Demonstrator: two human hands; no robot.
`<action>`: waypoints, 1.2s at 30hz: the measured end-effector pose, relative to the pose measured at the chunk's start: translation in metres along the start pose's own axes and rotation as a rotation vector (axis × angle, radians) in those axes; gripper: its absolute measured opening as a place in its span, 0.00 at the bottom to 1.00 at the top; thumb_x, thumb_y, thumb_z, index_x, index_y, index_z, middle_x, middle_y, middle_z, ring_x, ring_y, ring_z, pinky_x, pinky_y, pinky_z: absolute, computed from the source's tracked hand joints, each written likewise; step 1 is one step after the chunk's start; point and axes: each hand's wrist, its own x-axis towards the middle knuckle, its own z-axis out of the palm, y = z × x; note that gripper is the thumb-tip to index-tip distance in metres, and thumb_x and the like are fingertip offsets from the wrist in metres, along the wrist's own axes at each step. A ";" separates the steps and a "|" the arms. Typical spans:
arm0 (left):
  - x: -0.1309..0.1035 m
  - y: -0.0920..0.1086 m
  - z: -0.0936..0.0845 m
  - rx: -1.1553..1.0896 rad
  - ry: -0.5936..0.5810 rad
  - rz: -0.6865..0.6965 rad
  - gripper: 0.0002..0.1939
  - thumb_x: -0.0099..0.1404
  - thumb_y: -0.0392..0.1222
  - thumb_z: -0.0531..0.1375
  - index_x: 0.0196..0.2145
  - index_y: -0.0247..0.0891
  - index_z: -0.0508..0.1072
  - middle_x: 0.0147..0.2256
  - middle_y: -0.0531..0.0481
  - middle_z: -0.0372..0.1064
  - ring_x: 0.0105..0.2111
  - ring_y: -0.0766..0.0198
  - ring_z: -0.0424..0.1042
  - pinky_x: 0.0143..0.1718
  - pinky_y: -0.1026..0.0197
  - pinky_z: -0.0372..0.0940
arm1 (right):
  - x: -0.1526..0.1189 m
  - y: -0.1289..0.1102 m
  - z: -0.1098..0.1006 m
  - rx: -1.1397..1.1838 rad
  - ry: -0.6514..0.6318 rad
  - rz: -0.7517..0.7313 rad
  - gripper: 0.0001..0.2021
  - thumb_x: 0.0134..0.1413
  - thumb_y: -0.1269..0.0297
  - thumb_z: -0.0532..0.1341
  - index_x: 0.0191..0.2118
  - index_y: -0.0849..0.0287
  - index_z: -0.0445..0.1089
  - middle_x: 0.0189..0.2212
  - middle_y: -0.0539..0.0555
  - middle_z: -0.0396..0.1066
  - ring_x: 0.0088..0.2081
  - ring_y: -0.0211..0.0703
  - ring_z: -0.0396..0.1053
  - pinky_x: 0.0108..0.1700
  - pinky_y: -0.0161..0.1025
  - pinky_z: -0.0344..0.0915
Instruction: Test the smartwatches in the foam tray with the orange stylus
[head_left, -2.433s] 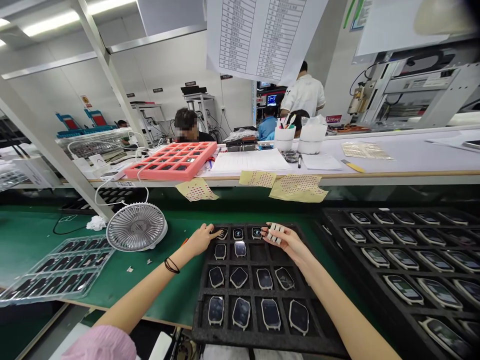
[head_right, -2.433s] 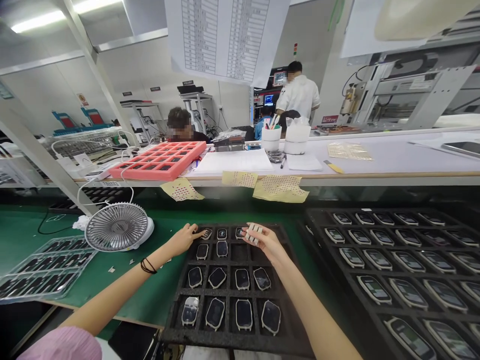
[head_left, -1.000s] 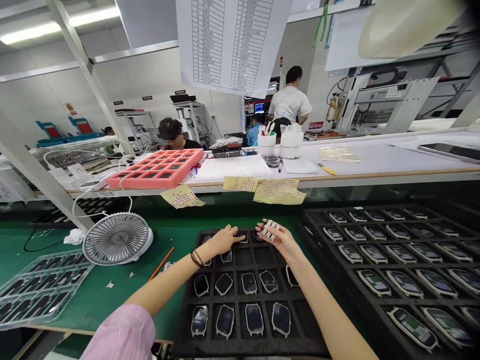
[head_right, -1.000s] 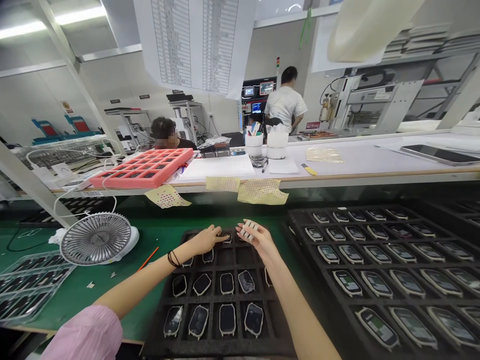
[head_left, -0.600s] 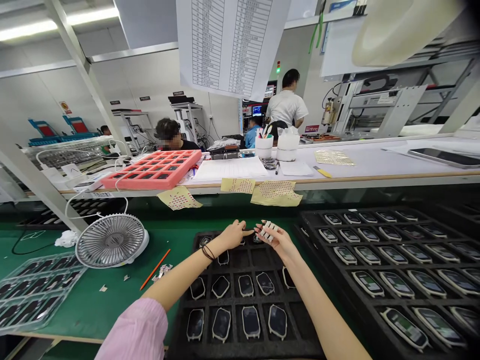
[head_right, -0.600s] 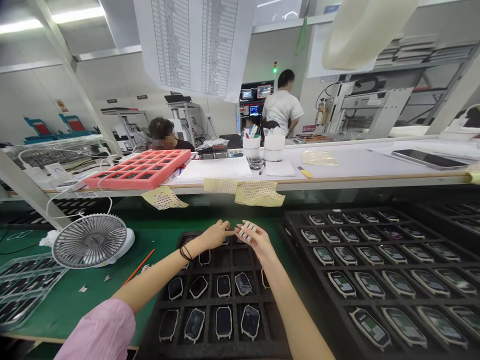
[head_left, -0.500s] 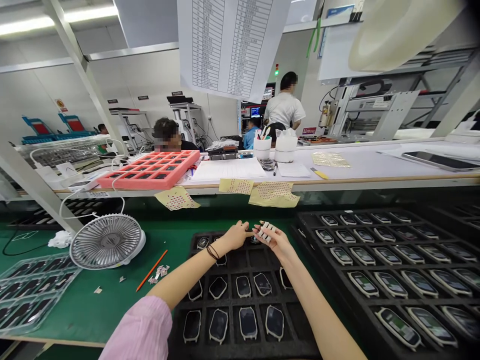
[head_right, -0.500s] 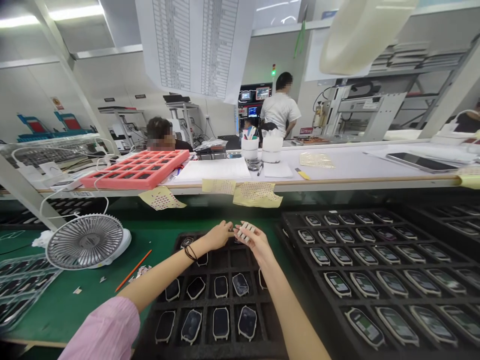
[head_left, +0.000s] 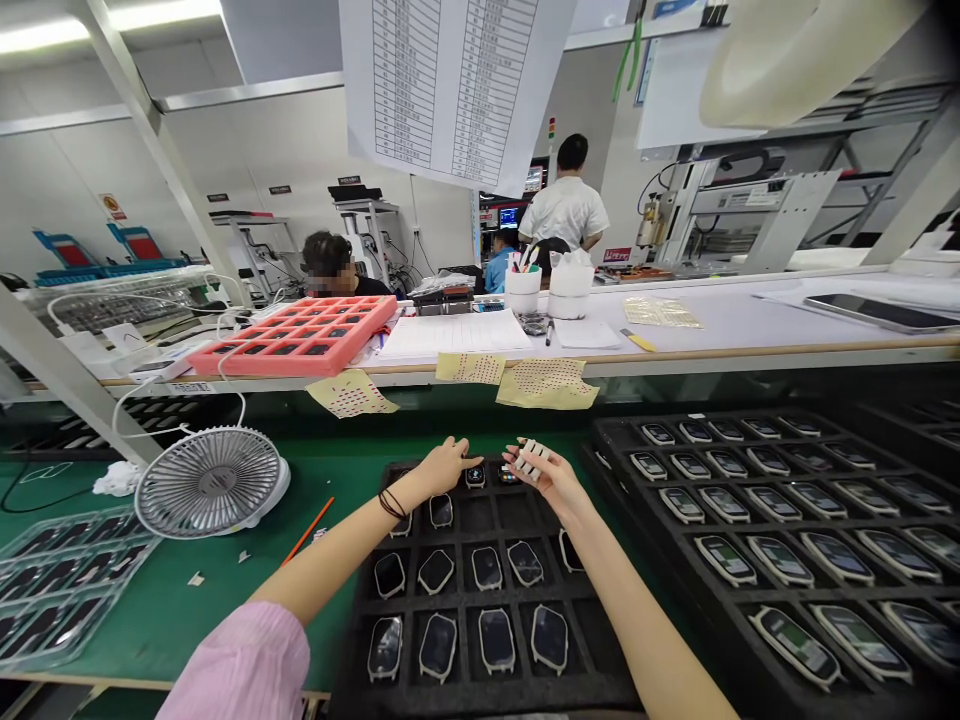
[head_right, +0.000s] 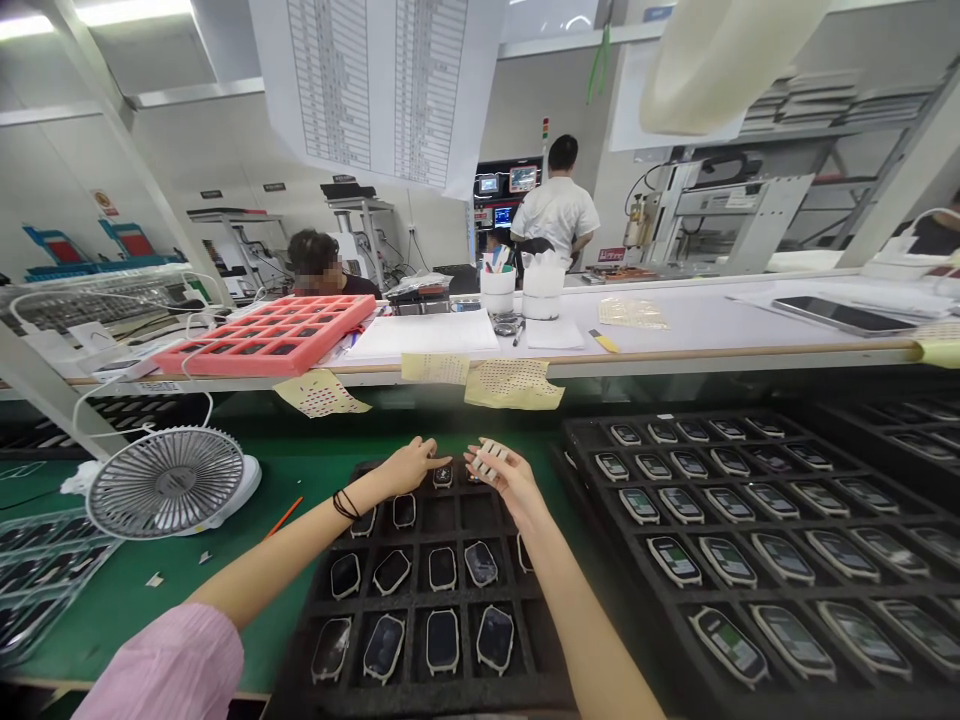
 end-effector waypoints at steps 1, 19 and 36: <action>-0.002 0.000 0.002 0.004 -0.007 -0.004 0.28 0.63 0.26 0.48 0.58 0.45 0.64 0.43 0.41 0.59 0.38 0.54 0.59 0.38 0.57 0.60 | 0.000 0.000 0.000 -0.001 0.005 0.000 0.17 0.36 0.65 0.73 0.37 0.60 0.75 0.37 0.58 0.78 0.43 0.56 0.74 0.52 0.55 0.66; -0.099 -0.065 0.028 0.022 -0.033 -0.172 0.30 0.63 0.26 0.46 0.59 0.45 0.62 0.42 0.44 0.60 0.36 0.58 0.58 0.40 0.57 0.60 | -0.003 0.000 0.006 0.005 0.066 0.033 0.18 0.29 0.66 0.75 0.33 0.60 0.76 0.33 0.57 0.79 0.41 0.57 0.75 0.51 0.55 0.67; -0.144 -0.057 0.012 -0.099 0.043 -0.277 0.31 0.63 0.26 0.46 0.61 0.46 0.60 0.44 0.43 0.60 0.39 0.55 0.61 0.44 0.54 0.62 | -0.003 0.005 0.005 -0.008 0.084 0.044 0.17 0.30 0.67 0.75 0.33 0.61 0.76 0.34 0.57 0.79 0.40 0.54 0.76 0.46 0.48 0.71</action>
